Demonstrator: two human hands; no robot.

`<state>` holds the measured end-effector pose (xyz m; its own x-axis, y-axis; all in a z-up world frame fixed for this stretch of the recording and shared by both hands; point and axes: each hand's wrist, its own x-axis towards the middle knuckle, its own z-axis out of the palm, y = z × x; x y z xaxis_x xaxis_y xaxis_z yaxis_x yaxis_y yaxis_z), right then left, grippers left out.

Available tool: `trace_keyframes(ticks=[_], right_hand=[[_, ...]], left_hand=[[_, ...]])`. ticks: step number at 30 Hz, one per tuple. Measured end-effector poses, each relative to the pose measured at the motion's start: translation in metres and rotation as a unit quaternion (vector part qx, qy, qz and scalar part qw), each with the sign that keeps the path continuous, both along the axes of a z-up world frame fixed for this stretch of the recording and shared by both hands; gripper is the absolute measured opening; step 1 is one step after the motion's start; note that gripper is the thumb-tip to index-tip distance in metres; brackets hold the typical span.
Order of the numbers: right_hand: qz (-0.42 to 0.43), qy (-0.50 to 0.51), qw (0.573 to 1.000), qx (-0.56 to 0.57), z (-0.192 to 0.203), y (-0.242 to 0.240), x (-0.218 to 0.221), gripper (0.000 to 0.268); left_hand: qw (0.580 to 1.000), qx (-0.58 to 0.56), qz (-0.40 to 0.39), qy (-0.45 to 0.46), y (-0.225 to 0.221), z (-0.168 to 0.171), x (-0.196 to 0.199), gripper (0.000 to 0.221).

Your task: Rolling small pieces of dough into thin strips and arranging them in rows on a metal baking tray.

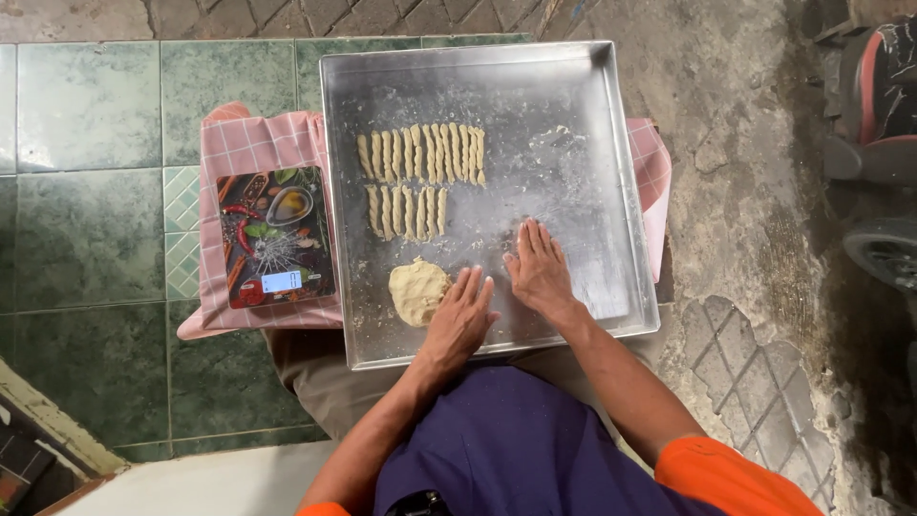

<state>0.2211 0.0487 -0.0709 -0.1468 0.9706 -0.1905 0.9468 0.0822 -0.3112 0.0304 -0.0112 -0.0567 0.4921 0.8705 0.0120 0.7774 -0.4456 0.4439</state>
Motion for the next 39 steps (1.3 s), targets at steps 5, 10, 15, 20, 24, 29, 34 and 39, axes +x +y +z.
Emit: trace_keyframes(ticks=[5,10,15,20,24,29,34,39], right_hand=[[-0.016,-0.02,1.0,0.016,-0.005,0.04,0.001,0.073],[-0.012,-0.053,0.997,0.063,-0.004,0.09,0.009,0.072],[-0.052,-0.091,0.994,0.012,0.003,0.121,0.014,0.083],[-0.025,-0.099,0.993,0.058,-0.004,0.098,0.008,0.081],[0.042,-0.089,0.992,0.08,0.0,0.048,-0.001,0.082],[0.086,-0.104,0.991,-0.011,-0.008,0.008,0.0,0.093],[0.079,-0.074,0.993,-0.046,-0.003,0.023,0.0,0.095],[0.012,-0.07,0.997,0.01,0.008,0.084,0.003,0.089]], left_hand=[[0.996,0.023,-0.03,0.078,0.011,-0.015,-0.001,0.036],[0.989,0.068,-0.062,0.114,0.017,-0.055,0.007,0.02],[0.988,0.126,-0.08,0.044,0.015,-0.065,0.019,0.01],[0.979,0.186,-0.087,0.002,0.015,-0.08,0.023,0.006],[0.986,0.131,-0.101,-0.031,0.017,-0.037,0.004,0.009],[0.995,0.099,-0.025,0.023,0.014,0.026,-0.037,0.014],[0.984,0.141,0.035,0.106,0.0,0.001,-0.064,0.01],[0.986,0.127,0.092,0.052,-0.016,-0.002,-0.062,0.038]])
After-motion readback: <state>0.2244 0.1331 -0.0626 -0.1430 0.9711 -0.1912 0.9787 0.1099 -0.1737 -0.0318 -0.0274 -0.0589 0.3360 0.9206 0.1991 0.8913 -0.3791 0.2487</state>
